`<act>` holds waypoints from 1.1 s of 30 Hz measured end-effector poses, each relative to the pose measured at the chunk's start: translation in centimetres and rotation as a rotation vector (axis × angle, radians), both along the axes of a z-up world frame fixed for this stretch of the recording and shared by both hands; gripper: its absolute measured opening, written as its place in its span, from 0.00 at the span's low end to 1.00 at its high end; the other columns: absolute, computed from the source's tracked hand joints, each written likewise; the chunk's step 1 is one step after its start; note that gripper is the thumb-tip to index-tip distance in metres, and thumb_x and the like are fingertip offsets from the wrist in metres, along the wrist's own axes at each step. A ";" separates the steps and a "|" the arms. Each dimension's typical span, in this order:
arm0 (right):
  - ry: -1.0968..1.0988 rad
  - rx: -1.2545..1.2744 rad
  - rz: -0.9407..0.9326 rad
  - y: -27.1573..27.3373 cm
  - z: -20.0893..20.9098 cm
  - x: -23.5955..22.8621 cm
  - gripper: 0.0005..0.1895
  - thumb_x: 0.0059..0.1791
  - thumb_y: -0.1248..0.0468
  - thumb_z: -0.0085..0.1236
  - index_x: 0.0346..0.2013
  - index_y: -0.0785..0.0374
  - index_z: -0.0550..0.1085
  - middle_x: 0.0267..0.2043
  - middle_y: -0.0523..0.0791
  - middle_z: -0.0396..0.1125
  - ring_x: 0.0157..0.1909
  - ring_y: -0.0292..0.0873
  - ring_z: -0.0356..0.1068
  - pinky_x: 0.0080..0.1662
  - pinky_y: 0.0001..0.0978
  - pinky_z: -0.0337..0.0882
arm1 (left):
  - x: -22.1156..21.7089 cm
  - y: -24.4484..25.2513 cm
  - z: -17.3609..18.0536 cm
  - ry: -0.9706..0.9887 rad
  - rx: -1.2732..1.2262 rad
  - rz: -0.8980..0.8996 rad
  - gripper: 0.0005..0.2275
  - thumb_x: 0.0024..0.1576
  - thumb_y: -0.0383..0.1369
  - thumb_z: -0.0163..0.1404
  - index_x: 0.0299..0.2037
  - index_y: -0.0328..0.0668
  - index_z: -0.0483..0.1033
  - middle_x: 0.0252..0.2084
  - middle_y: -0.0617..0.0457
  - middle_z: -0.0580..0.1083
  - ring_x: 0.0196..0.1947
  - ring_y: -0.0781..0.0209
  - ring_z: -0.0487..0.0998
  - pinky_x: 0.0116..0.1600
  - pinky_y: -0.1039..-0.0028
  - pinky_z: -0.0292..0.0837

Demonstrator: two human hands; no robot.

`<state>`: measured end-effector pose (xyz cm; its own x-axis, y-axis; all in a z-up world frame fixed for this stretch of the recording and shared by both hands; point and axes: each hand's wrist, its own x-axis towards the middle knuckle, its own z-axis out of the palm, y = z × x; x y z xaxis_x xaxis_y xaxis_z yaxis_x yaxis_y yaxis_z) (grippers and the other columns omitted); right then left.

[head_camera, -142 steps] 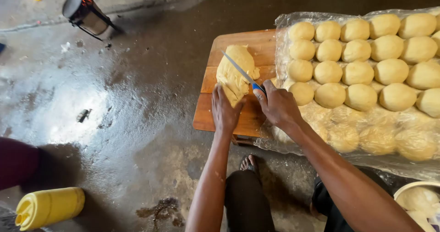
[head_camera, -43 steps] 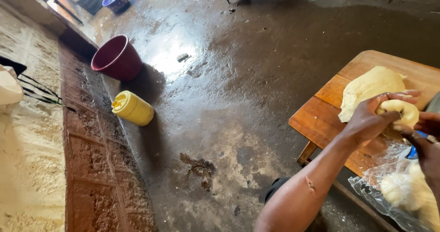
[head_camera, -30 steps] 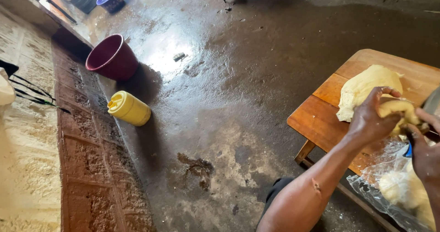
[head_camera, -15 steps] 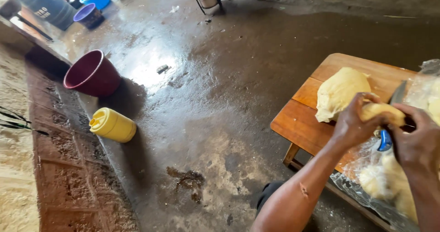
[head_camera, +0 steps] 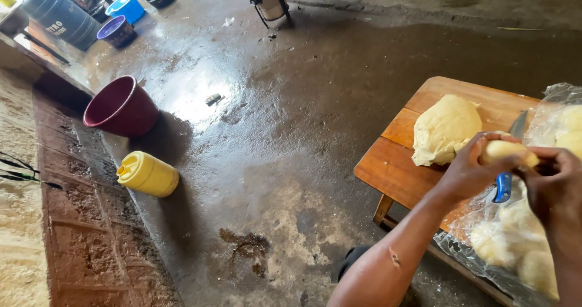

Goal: Cutting dough into small pieces and rolling them into uniform balls on a wooden table

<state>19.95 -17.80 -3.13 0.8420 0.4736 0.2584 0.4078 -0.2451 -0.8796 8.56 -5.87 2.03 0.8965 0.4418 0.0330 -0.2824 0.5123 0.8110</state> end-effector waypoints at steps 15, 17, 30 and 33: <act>-0.300 -0.209 -0.052 -1.1 1.2 -1.2 0.20 0.52 0.60 0.75 0.54 0.66 0.80 0.46 0.50 0.77 0.43 0.48 0.75 0.50 0.40 0.72 | 1.4 1.0 -3.9 0.016 0.024 -0.078 0.25 0.53 0.34 0.60 0.64 0.57 0.75 0.49 0.57 0.78 0.47 0.68 0.78 0.51 0.79 0.75; -0.372 -0.066 0.007 -0.7 2.0 -0.9 0.20 0.46 0.59 0.77 0.49 0.61 0.81 0.43 0.53 0.74 0.50 0.60 0.76 0.54 0.52 0.76 | -0.2 2.4 -0.3 0.132 0.610 0.127 0.24 0.53 0.36 0.62 0.61 0.49 0.76 0.46 0.38 0.80 0.45 0.41 0.82 0.51 0.54 0.79; 0.022 0.003 -0.130 3.0 2.2 -2.9 0.12 0.41 0.50 0.74 0.33 0.49 0.82 0.33 0.44 0.77 0.40 0.49 0.79 0.45 0.43 0.78 | -2.4 3.4 2.6 0.370 0.980 0.390 0.19 0.51 0.35 0.66 0.54 0.55 0.81 0.48 0.47 0.84 0.52 0.41 0.83 0.57 0.50 0.78; 0.399 0.227 0.049 1.9 3.1 -3.4 0.17 0.36 0.56 0.80 0.35 0.56 0.85 0.33 0.41 0.75 0.36 0.34 0.70 0.40 0.27 0.73 | -2.9 4.3 2.4 0.253 1.102 0.478 0.15 0.51 0.33 0.63 0.50 0.55 0.81 0.49 0.52 0.83 0.53 0.44 0.82 0.61 0.55 0.74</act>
<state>16.58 -15.95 -0.03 0.8746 0.4844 0.0203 0.0325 -0.0167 -0.9993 5.71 -1.59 4.42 0.6870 0.5742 0.4454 -0.0254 -0.5935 0.8044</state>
